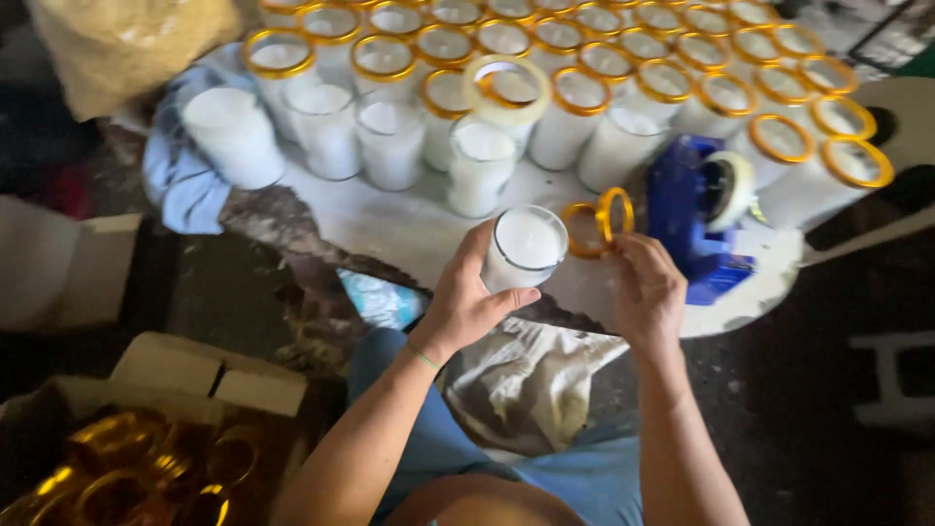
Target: Applying adhesive tape to decorative gold rims and attaching them to the tops of white candle jars.
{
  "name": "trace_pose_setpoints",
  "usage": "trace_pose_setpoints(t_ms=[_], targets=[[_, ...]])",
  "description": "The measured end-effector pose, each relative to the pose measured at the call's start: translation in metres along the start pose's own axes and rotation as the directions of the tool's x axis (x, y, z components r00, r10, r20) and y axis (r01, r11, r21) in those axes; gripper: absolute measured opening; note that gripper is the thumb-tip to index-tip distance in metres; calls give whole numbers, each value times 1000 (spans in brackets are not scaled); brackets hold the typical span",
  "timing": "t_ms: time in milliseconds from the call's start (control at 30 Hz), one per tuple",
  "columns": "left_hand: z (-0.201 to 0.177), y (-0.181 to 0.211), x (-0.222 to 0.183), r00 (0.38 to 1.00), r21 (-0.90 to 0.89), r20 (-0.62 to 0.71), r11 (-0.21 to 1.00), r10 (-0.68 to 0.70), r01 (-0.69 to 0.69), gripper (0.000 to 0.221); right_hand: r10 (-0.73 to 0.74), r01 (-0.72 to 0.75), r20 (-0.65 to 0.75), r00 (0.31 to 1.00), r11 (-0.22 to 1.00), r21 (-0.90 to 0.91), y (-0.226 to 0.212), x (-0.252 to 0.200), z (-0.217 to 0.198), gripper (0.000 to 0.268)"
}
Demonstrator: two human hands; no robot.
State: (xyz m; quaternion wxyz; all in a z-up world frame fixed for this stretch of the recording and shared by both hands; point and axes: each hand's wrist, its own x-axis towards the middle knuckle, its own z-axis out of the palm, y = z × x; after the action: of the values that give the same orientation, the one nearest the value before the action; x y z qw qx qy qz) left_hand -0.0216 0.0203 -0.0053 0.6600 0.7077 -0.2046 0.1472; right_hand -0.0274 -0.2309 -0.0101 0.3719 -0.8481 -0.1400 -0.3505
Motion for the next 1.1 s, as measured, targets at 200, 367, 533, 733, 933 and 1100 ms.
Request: trace_pose_setpoints(t_ms=[200,367,533,733,933,1100], targets=[[5,-7,16,995,23,93,999,36,-38,111,-191,185,67,979,979,83,-86,38,-25,10],[3,14,22,988,-60,78,990,134,-129,101,-303,295,185,935,953,73,-95,53,-15,9],[0,11,22,975,-27,105,981,194,-193,100,-335,325,276,901,942,82,-107,57,-13,8],[2,5,24,968,12,111,973,227,-229,88,-331,341,339,881,940,30,-108,54,-12,10],[-4,11,25,975,-7,137,984,177,-178,82,-344,352,293,892,936,28,-99,49,-9,6],[-11,23,32,965,8,227,991,130,-135,77,-200,170,214,956,974,149,-84,49,-8,29]])
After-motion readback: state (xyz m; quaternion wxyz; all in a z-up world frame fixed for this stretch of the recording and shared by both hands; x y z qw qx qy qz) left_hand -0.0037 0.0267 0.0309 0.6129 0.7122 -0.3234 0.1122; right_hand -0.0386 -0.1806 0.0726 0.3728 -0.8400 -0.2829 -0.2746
